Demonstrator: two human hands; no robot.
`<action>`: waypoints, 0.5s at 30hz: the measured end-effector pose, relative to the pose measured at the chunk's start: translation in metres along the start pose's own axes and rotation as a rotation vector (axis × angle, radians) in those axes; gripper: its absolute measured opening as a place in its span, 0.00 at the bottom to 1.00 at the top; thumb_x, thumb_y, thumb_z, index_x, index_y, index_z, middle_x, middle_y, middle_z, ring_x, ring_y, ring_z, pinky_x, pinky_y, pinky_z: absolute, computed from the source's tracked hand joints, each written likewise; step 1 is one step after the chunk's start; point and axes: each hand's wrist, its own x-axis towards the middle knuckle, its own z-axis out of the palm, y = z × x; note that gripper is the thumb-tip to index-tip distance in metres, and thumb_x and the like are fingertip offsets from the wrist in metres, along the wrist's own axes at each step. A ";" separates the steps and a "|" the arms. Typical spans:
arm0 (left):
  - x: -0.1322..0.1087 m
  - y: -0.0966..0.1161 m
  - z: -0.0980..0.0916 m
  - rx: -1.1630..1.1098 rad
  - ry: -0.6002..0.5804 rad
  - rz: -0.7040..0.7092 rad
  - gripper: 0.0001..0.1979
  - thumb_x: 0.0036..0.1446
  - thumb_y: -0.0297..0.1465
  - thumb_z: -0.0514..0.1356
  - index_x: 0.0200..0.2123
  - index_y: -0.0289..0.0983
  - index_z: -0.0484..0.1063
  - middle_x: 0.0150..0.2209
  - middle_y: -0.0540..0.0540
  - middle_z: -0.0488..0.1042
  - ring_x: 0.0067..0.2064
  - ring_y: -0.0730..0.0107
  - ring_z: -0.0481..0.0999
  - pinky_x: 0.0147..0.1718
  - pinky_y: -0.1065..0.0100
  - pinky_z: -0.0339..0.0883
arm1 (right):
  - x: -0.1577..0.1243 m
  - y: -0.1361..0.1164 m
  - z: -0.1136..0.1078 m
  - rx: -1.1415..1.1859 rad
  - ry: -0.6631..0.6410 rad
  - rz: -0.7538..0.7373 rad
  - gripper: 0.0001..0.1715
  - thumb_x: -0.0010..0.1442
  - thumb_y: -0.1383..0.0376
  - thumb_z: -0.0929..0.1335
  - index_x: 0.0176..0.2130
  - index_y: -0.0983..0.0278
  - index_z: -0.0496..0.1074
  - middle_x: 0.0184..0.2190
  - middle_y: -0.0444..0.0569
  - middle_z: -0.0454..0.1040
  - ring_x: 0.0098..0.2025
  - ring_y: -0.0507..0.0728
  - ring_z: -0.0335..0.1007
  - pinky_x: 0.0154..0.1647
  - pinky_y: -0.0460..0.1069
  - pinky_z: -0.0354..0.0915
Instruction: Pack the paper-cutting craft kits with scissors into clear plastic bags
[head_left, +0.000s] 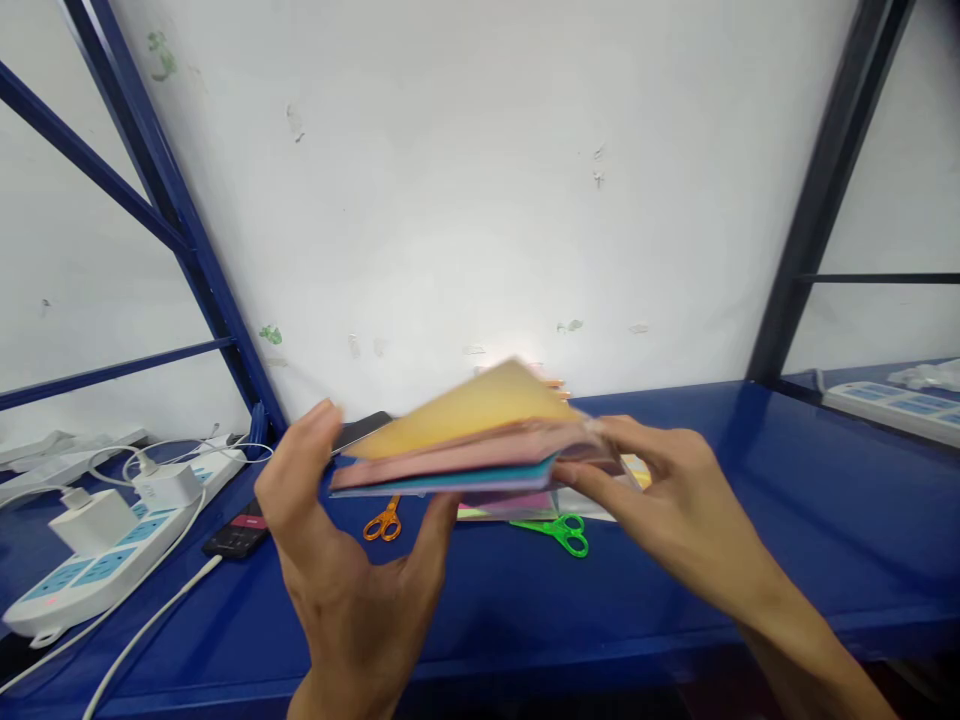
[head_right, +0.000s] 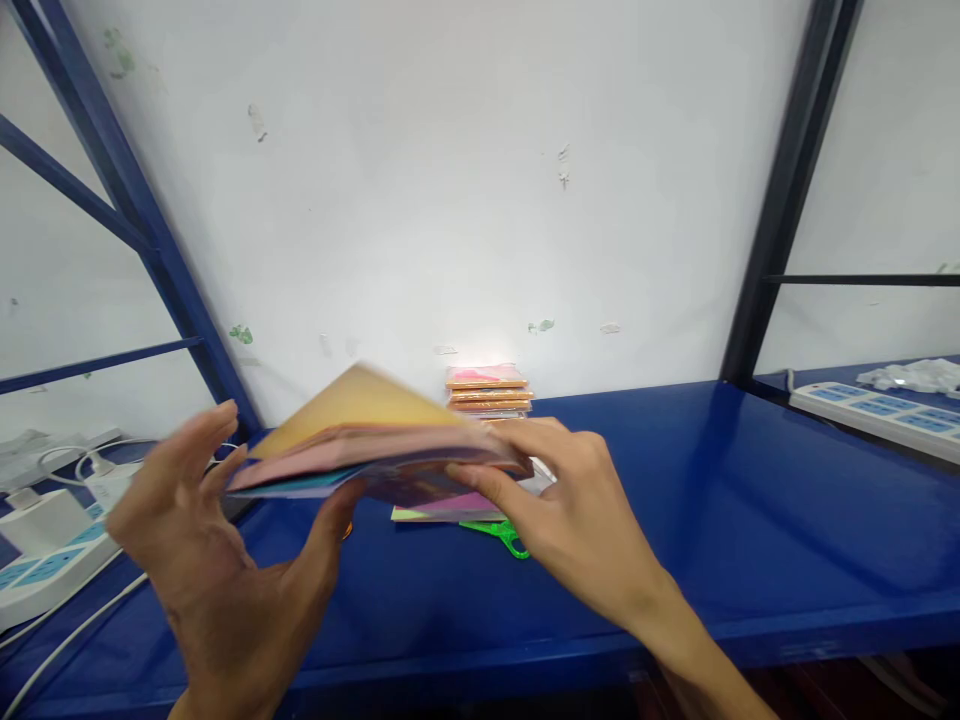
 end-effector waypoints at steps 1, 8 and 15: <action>0.002 0.000 0.001 -0.083 -0.013 -0.069 0.47 0.52 0.33 0.73 0.69 0.50 0.52 0.70 0.43 0.57 0.71 0.50 0.57 0.68 0.53 0.54 | 0.001 0.001 0.000 0.102 -0.021 0.071 0.11 0.62 0.51 0.74 0.41 0.53 0.82 0.38 0.45 0.83 0.42 0.64 0.78 0.43 0.55 0.72; 0.018 -0.003 -0.001 -0.497 -0.535 -0.653 0.19 0.56 0.41 0.70 0.48 0.39 0.80 0.46 0.43 0.83 0.49 0.53 0.82 0.48 0.63 0.75 | 0.013 0.022 0.007 0.553 -0.070 0.223 0.14 0.59 0.50 0.75 0.36 0.57 0.79 0.38 0.48 0.83 0.44 0.65 0.79 0.46 0.57 0.74; 0.017 -0.003 -0.002 -0.429 -0.399 -0.621 0.13 0.55 0.40 0.71 0.40 0.39 0.82 0.35 0.48 0.83 0.39 0.61 0.82 0.36 0.71 0.75 | 0.013 0.022 0.016 0.588 -0.119 0.191 0.15 0.59 0.53 0.76 0.44 0.58 0.82 0.40 0.48 0.84 0.43 0.61 0.80 0.43 0.52 0.74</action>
